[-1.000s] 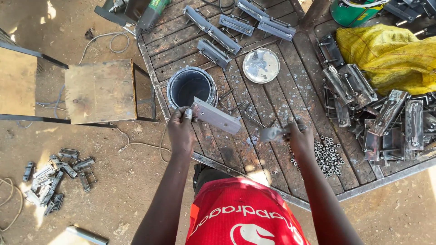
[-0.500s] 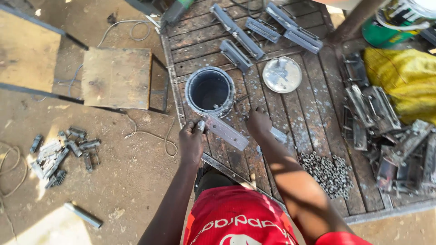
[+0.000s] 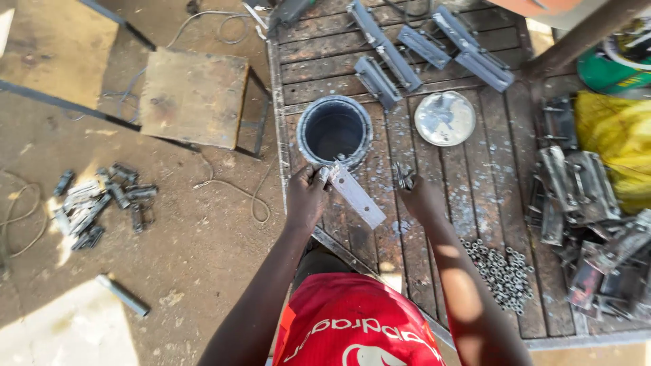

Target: Painting metal components with black paint using a spatula

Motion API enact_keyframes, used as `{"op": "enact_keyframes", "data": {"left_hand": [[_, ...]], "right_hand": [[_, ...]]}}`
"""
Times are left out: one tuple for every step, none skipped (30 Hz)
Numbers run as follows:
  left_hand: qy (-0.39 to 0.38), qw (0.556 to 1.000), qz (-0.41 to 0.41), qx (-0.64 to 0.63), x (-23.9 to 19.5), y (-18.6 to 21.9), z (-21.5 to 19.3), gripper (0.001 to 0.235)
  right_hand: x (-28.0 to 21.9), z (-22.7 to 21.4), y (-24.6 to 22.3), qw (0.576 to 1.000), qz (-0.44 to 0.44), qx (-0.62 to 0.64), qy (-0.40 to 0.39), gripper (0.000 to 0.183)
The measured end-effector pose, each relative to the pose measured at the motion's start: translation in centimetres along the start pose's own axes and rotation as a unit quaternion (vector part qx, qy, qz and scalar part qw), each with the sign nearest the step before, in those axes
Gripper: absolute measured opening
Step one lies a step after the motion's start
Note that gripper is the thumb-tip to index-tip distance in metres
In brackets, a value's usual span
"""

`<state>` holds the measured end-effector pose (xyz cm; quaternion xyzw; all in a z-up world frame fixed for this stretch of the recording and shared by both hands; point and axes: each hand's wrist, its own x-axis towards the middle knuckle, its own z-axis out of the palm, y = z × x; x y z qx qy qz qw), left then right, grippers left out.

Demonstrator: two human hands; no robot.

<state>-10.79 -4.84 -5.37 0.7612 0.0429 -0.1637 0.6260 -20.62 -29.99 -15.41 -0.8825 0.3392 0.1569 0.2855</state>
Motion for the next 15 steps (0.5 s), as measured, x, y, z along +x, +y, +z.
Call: {"op": "enact_keyframes", "data": {"left_hand": [[-0.010, 1.000, 0.000, -0.003, 0.6, -0.2, 0.5, 0.014], [-0.020, 0.998, 0.008, 0.056, 1.1, -0.4, 0.9, 0.015], [-0.030, 0.993, 0.017, 0.116, 1.6, -0.7, 1.4, 0.015], [-0.037, 0.992, 0.019, 0.115, 1.7, -0.3, 2.0, 0.015], [-0.049, 0.988, 0.019, 0.144, 1.8, 0.1, 2.7, 0.016], [-0.060, 0.983, 0.019, 0.174, 1.8, 0.5, 3.3, 0.016], [-0.066, 0.982, 0.021, 0.174, 1.8, 0.7, 3.8, 0.016], [-0.087, 0.975, 0.021, 0.201, 1.6, 0.8, 4.2, 0.018], [-0.109, 0.967, 0.022, 0.229, 1.4, 1.0, 4.6, 0.020], [-0.116, 0.966, 0.024, 0.229, 1.7, 0.5, 5.2, 0.020], [-0.121, 0.962, 0.031, 0.244, 2.0, 0.1, 5.8, 0.021], [-0.127, 0.957, 0.040, 0.257, 2.3, -0.3, 6.5, 0.022], [-0.133, 0.957, 0.043, 0.256, 2.4, -0.6, 7.1, 0.022], [-0.142, 0.954, 0.038, 0.263, 2.6, -0.8, 7.5, 0.022], [-0.150, 0.951, 0.033, 0.269, 2.9, -1.0, 7.9, 0.021]], "right_hand": [[-1.9, -1.5, 0.5, 1.000, 0.009, -0.002, 0.006, 0.047], [-4.0, -3.0, 1.0, 0.996, 0.023, 0.086, -0.011, 0.041], [-6.0, -4.3, 1.4, 0.984, 0.036, 0.174, -0.027, 0.035], [-7.2, -4.5, 2.3, 0.984, 0.040, 0.175, -0.023, 0.035], [-8.4, -4.6, 3.1, 0.954, 0.034, 0.298, -0.021, 0.031], [-9.6, -4.6, 4.0, 0.909, 0.026, 0.416, -0.017, 0.026], [-10.9, -5.7, 4.0, 0.908, 0.030, 0.417, -0.013, 0.026], [-12.4, -6.6, 4.0, 0.903, -0.006, 0.429, -0.008, 0.022], [-13.8, -7.5, 4.0, 0.897, -0.042, 0.440, -0.003, 0.020], [-14.5, -7.5, 3.7, 0.896, -0.038, 0.441, 0.003, 0.020], [-15.2, -7.4, 3.3, 0.884, -0.049, 0.464, 0.002, 0.018], [-15.9, -7.4, 3.0, 0.872, -0.061, 0.486, 0.001, 0.017], [-16.1, -7.1, 3.3, 0.872, -0.058, 0.487, 0.008, 0.017], [-16.2, -6.8, 3.3, 0.861, -0.064, 0.504, -0.025, 0.018], [-16.3, -6.5, 3.4, 0.849, -0.071, 0.521, -0.057, 0.019]]}}
